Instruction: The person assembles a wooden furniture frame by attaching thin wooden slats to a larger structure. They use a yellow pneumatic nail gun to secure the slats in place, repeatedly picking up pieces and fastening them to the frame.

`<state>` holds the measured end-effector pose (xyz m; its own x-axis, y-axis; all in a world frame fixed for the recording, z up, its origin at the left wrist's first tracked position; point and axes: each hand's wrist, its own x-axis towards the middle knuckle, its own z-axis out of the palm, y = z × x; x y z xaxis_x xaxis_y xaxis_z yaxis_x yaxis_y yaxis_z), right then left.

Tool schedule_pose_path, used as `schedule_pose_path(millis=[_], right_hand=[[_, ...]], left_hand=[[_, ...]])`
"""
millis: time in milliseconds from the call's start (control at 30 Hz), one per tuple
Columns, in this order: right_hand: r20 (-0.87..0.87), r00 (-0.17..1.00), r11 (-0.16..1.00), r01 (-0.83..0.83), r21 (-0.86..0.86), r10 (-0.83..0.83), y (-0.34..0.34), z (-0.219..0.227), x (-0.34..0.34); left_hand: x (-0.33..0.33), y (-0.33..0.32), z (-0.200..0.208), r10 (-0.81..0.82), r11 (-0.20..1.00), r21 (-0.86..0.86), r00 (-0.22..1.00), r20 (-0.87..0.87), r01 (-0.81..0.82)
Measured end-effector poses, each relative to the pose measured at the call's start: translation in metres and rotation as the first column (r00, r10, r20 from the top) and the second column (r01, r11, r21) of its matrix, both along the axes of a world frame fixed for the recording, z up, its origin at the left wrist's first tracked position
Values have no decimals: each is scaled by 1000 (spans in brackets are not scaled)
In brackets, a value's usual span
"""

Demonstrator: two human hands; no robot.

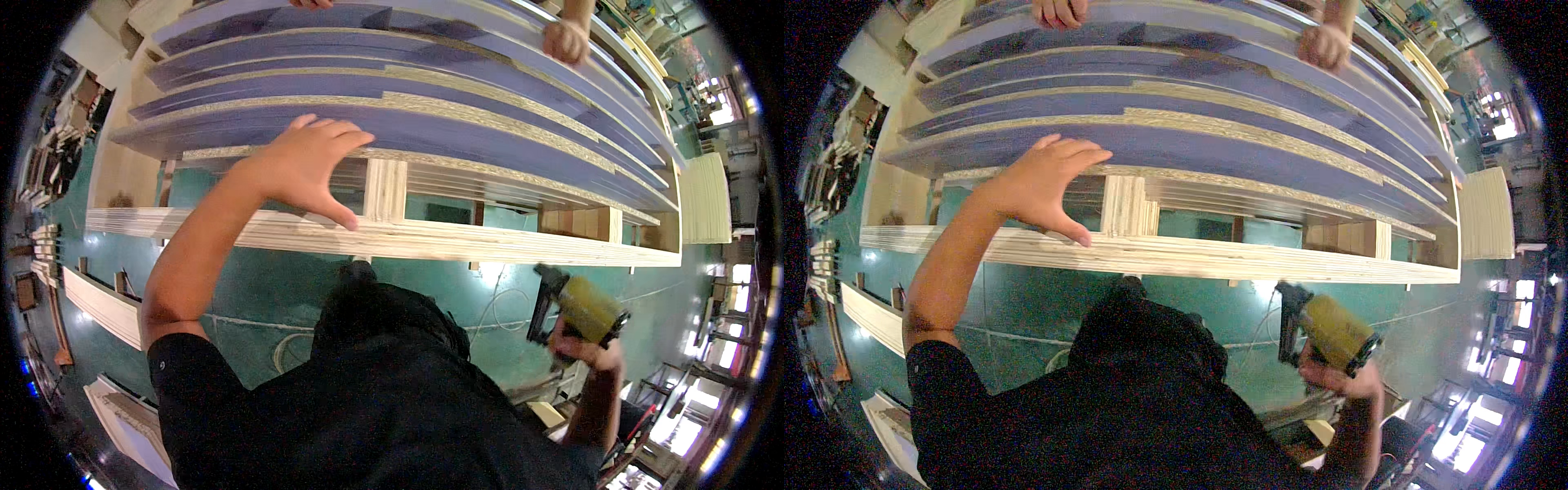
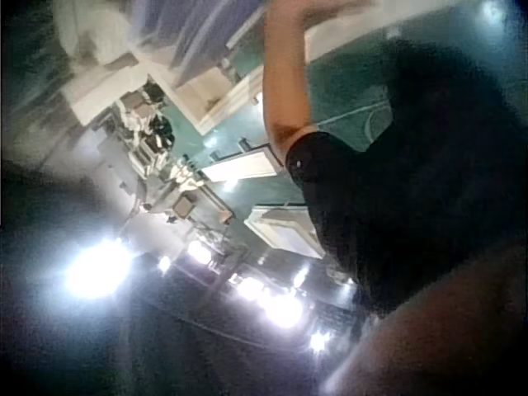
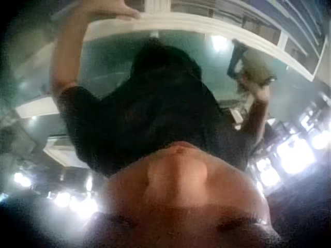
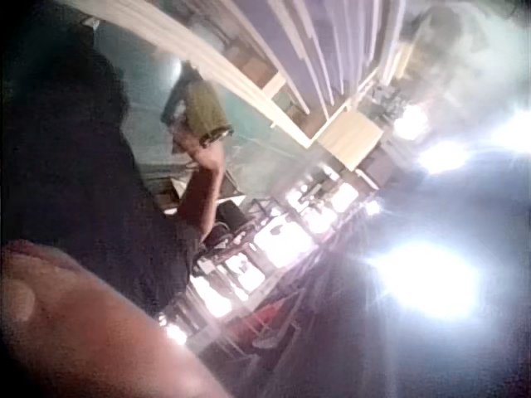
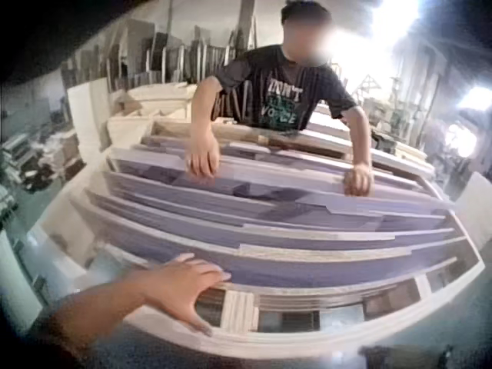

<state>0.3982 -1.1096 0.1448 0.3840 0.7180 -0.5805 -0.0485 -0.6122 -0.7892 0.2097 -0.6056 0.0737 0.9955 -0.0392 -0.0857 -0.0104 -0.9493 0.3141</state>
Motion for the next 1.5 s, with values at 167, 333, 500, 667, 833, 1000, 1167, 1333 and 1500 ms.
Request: schedule_pose_path(millis=[167,333,500,667,833,1000,1167,1333,1500], right_hand=[[447,740,860,-373,-348,502,162,47,27],[349,739,817,-531,-226,577,278,41,34],[236,583,614,-620,-489,777,353,31,34],[179,654,661,-633,-402,735,354,15,45],[115,722,724,-646,-242,682,347,4,53],[264,620,647,-763,-17,739,341,-13,65],[144,658,670,-740,-58,739,342,-12,62],[165,619,638,-761,-115,768,348,-8,58],[139,723,729,-632,-264,677,346,3,49]], left_hand=[[8,0,-5,-17,993,-121,1000,-3,16],[16,1,-17,-24,970,-242,1000,6,24],[13,3,-24,21,966,-256,1000,-18,-25],[11,3,-32,27,968,-251,999,27,-19],[13,6,-32,2,963,-268,998,60,14],[14,5,-35,34,964,-265,995,99,-7],[13,6,-36,47,959,-283,993,109,-14],[15,4,-35,62,961,-275,993,100,-32],[14,4,-41,44,968,-250,991,124,-11]])
